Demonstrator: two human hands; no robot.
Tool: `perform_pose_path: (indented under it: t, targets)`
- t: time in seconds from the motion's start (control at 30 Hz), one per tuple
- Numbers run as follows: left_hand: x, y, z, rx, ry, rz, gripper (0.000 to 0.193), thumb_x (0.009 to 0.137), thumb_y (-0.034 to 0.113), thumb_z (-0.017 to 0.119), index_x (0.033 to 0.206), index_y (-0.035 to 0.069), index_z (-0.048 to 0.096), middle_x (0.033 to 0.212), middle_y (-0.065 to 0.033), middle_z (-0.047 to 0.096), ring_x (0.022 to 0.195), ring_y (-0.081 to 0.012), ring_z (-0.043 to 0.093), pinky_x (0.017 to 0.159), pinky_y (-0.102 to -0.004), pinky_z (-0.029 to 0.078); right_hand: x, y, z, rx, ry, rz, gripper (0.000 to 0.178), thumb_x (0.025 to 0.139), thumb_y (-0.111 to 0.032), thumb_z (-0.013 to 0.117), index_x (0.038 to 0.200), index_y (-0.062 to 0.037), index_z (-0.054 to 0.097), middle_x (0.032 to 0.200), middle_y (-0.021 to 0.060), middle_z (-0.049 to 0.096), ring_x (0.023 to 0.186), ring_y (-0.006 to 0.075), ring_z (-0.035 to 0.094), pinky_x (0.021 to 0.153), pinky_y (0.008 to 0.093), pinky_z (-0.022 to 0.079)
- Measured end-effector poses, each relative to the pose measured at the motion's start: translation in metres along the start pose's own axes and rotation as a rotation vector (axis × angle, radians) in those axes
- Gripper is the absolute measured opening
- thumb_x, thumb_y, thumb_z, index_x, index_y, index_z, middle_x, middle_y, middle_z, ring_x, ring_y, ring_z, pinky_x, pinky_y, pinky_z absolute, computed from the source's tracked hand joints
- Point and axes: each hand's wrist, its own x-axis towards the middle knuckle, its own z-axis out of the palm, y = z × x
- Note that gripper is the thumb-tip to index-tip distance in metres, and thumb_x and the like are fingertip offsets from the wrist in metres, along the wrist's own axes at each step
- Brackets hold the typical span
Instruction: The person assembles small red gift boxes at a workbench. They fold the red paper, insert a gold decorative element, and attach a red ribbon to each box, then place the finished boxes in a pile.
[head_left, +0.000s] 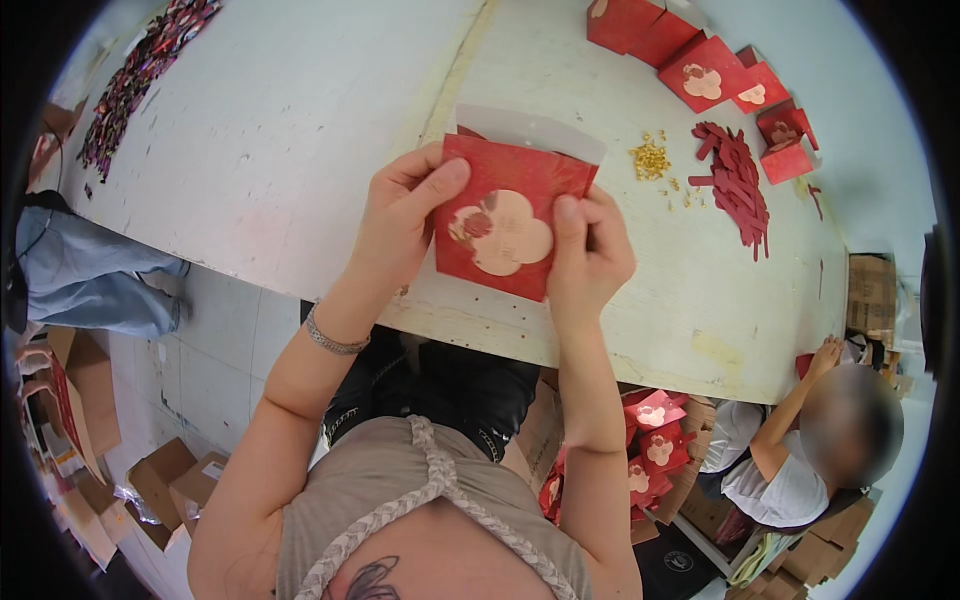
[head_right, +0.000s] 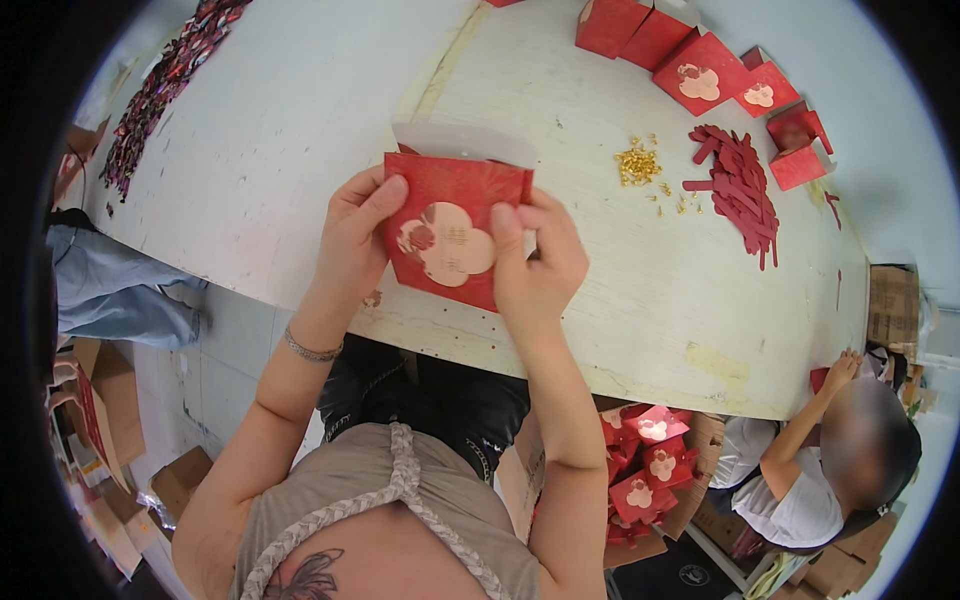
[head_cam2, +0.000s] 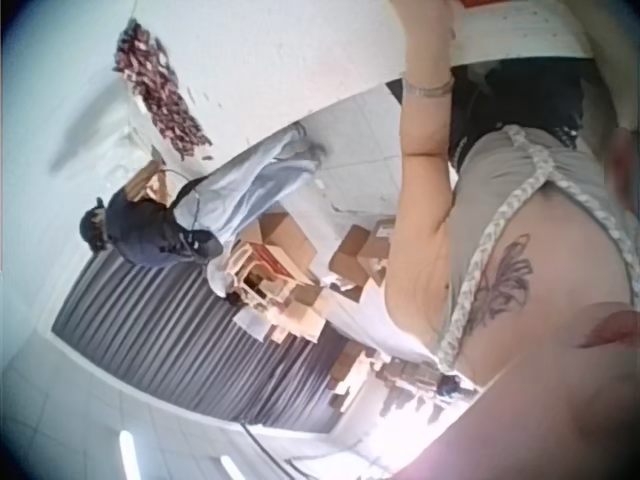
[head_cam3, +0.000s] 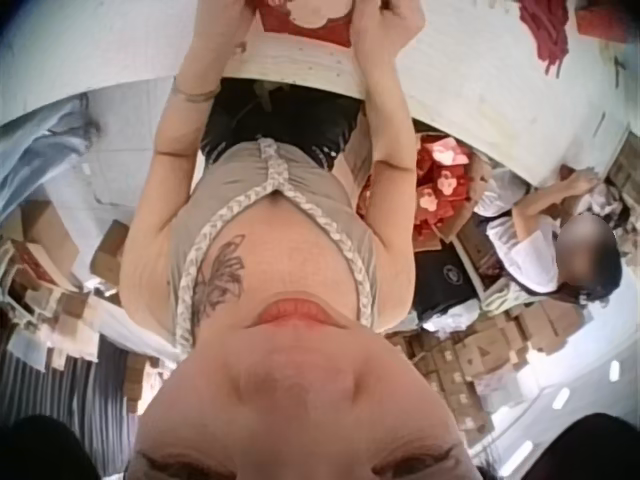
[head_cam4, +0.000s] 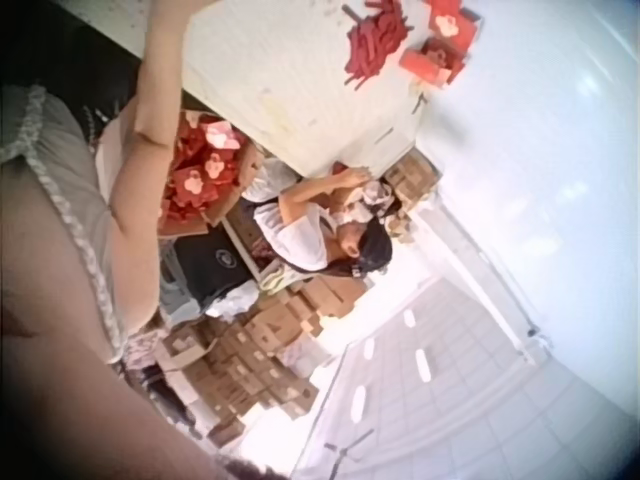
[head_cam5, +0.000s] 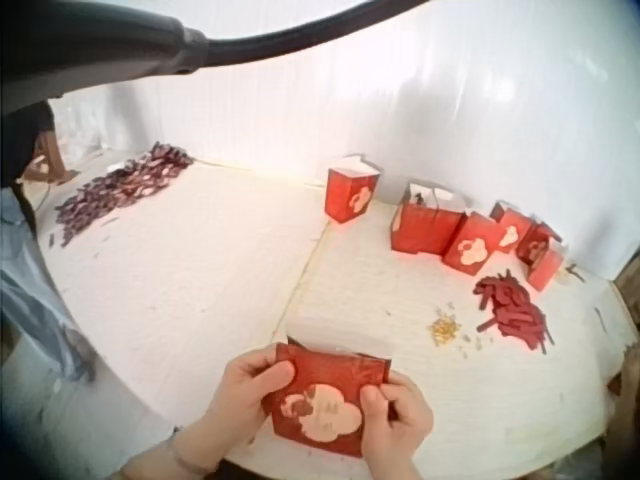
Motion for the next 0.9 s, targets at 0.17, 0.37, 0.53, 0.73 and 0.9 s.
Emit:
perform_pose_path:
  t: [0.17, 0.37, 0.53, 0.73, 0.9]
  targets:
    - [0.003, -0.013, -0.004, 0.4, 0.057, 0.232, 0.01, 0.088, 0.01, 0.063, 0.089, 0.0, 0.064, 0.084, -0.0008, 0.062, 0.075, -0.0063, 0.055, 0.069, -0.0218, 0.045, 0.009, 0.003, 0.005, 0.184, 0.038, 0.055, 0.015, 0.085, -0.008, 0.067, 0.09, 0.0013, 0.056, 0.09, 0.0074, 0.062, 0.074, 0.0105, 0.055, 0.067, 0.0215, 0.044]
    - [0.003, -0.012, 0.0, 0.454, -0.036, 0.174, 0.009, 0.087, 0.007, 0.061, 0.093, 0.0, 0.062, 0.086, -0.0012, 0.062, 0.077, -0.0068, 0.054, 0.07, -0.021, 0.045, 0.013, -0.001, -0.003, 0.229, -0.057, 0.286, 0.032, 0.08, -0.002, 0.07, 0.096, -0.0082, 0.044, 0.072, -0.0022, 0.049, 0.069, 0.0067, 0.053, 0.064, 0.0184, 0.042]
    - [0.011, -0.006, 0.013, 0.229, 0.01, 0.019, 0.015, 0.089, 0.009, 0.058, 0.102, 0.001, 0.059, 0.086, -0.0016, 0.062, 0.079, -0.0067, 0.055, 0.07, -0.0216, 0.046, 0.011, -0.005, 0.002, 0.261, -0.016, 0.317, 0.033, 0.081, -0.001, 0.069, 0.104, -0.0041, 0.046, 0.082, 0.003, 0.061, 0.073, 0.0071, 0.057, 0.063, 0.0194, 0.044]
    - [0.011, -0.004, 0.01, 0.337, -0.132, 0.019, 0.018, 0.092, 0.015, 0.056, 0.104, 0.001, 0.057, 0.088, -0.0022, 0.063, 0.079, -0.0062, 0.056, 0.069, -0.0222, 0.047, 0.013, -0.008, -0.005, 0.418, -0.112, 0.477, 0.036, 0.085, -0.007, 0.066, 0.117, 0.002, 0.054, 0.092, 0.0071, 0.067, 0.081, 0.0089, 0.061, 0.069, 0.0223, 0.048]
    - [0.013, -0.007, 0.006, 0.276, -0.135, -0.033, 0.018, 0.091, 0.015, 0.057, 0.103, 0.001, 0.058, 0.089, -0.0026, 0.064, 0.078, -0.0062, 0.057, 0.068, -0.0224, 0.047, 0.01, -0.005, -0.007, 0.325, -0.155, 0.444, 0.021, 0.087, -0.012, 0.064, 0.103, 0.0027, 0.063, 0.09, 0.0036, 0.066, 0.078, 0.0064, 0.058, 0.068, 0.0215, 0.047]
